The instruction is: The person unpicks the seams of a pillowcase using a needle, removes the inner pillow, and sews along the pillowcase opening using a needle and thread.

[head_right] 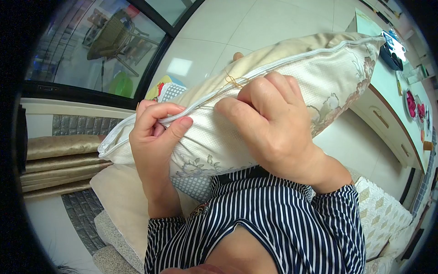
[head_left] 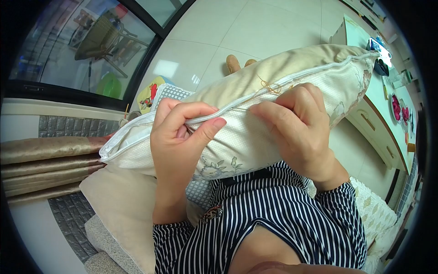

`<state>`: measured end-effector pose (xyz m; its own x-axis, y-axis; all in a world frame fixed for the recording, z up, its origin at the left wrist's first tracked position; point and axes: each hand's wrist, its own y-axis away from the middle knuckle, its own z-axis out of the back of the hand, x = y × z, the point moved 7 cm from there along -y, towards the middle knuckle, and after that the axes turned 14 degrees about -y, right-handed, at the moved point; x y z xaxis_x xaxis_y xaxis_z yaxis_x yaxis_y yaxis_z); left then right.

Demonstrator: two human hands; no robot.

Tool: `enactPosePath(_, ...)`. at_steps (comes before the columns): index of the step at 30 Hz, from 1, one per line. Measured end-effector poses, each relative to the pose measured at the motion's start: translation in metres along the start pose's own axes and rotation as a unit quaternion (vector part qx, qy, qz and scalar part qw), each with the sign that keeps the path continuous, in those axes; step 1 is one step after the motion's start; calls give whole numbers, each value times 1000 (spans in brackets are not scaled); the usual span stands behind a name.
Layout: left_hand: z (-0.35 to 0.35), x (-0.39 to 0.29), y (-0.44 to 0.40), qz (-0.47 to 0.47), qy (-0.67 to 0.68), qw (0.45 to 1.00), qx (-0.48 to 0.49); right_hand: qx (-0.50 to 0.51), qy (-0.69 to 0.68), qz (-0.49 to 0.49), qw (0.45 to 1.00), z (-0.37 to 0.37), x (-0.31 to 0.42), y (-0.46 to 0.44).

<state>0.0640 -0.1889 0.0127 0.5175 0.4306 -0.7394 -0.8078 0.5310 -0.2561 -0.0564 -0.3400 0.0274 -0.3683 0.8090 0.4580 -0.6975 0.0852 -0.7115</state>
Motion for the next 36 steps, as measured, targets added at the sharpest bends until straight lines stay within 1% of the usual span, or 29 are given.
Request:
enactPosePath(7, 0, 4, 0, 2, -4, 1000, -2, -30, -5, 7, 1000, -7, -3, 5)
enactPosePath(16, -1, 4, 1, 3, -5, 1000, 1, -39, -16, 23, 999, -16, 0, -4)
enactPosePath(18, 1, 11, 1, 61, 27, 998, -11, -31, -13, 22, 999, -16, -4, -5)
enactPosePath(19, 3, 10, 0, 61, 27, 998, -11, -23, -10, 20, 999, -16, -6, -5)
enactPosePath(21, 1, 2, -2, 31, -9, 999, 29, -11, -35, 13, 999, -13, -9, -11)
enactPosePath(22, 2, 6, -2, 32, -9, 999, 29, 2, -61, 7, 998, -11, -11, -14)
enactPosePath(23, -1, 9, -2, 14, -10, 998, 55, 2, -60, 7, 998, -8, -13, -17)
enactPosePath(24, -3, 11, -2, -4, -11, 997, 81, 20, -89, -3, 996, -9, -15, -20)
enactPosePath(25, -1, 12, -4, -4, -11, 997, 81, 38, -119, -13, 992, -10, -18, -21)
enactPosePath(27, -10, 20, -4, 54, 101, 981, 154, 49, -145, -26, 988, -9, -23, -23)
enactPosePath(28, -10, 20, -5, 54, 101, 981, 154, 61, -172, -39, 982, -11, -26, -23)
enactPosePath(30, -16, 21, -5, 63, 153, 966, 199, 63, -190, -52, 978, -13, -30, -22)
enactPosePath(31, -15, 20, -5, 64, 152, 966, 197, 65, -207, -64, 974, -14, -32, -21)
enactPosePath(33, -20, 25, -2, 131, 228, 937, 230, 63, -215, -65, 972, -17, -33, -20)
enactPosePath(36, -20, 27, -3, 137, 225, 931, 253, 62, -216, -64, 972, -19, -34, -19)
